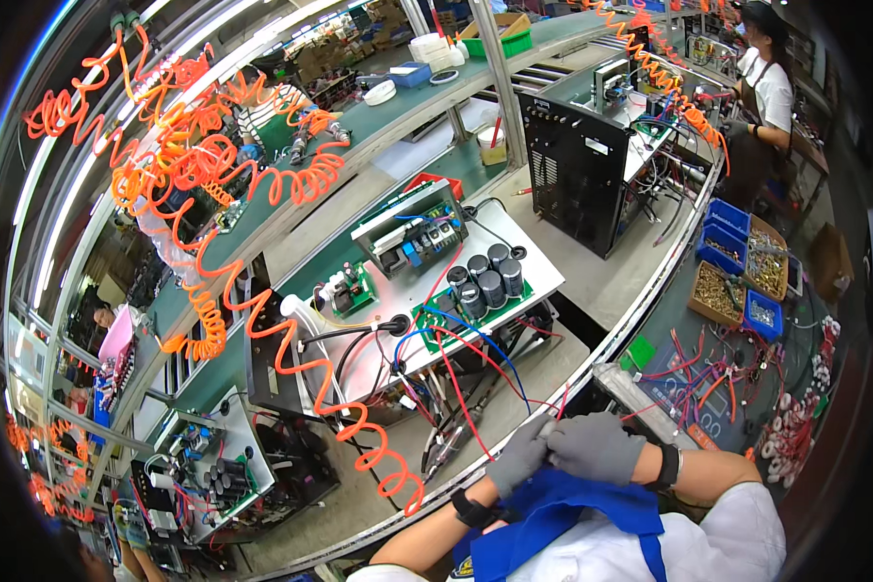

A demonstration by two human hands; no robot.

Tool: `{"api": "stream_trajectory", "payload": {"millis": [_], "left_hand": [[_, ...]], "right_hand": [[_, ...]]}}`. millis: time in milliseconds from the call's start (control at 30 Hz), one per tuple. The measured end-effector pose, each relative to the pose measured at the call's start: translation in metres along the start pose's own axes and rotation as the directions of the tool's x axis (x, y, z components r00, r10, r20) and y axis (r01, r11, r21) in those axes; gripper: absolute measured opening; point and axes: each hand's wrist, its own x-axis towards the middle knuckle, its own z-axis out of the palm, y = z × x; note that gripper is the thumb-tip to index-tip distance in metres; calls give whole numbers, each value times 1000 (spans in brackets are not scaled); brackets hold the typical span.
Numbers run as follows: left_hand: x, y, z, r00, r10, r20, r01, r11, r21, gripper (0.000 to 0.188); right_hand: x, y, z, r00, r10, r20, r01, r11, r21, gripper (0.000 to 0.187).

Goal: Assembling, wiring, and securing components of an electronic inverter on a factory production line.

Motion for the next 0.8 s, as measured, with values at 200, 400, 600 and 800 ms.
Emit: {"api": "stream_trajectory", "payload": {"millis": [200, 400, 600, 800], "left_hand": [[-33, -21, -34, 968, -226, -112, 244, 951, 192, 23], [-8, -10, -6, 963, 84, -255, -39, 983, 177, 28], [-15, 21, -14, 955, -241, -175, 222, 968, -119, 24], [-7, 43, -9, 969, -168, -182, 155, 984, -82, 24]], "right_hand": [[-12, 39, -30, 1000, -17, 16, 18, 1000, -24, 14], [16, 5, -20, 991, -85, 107, 93, 993, -75, 13], [9, 28, -47, 997, -74, 3, 74, 996, 43, 13], [10, 32, -34, 972, -159, -172, 170, 984, 49, 13]]}}
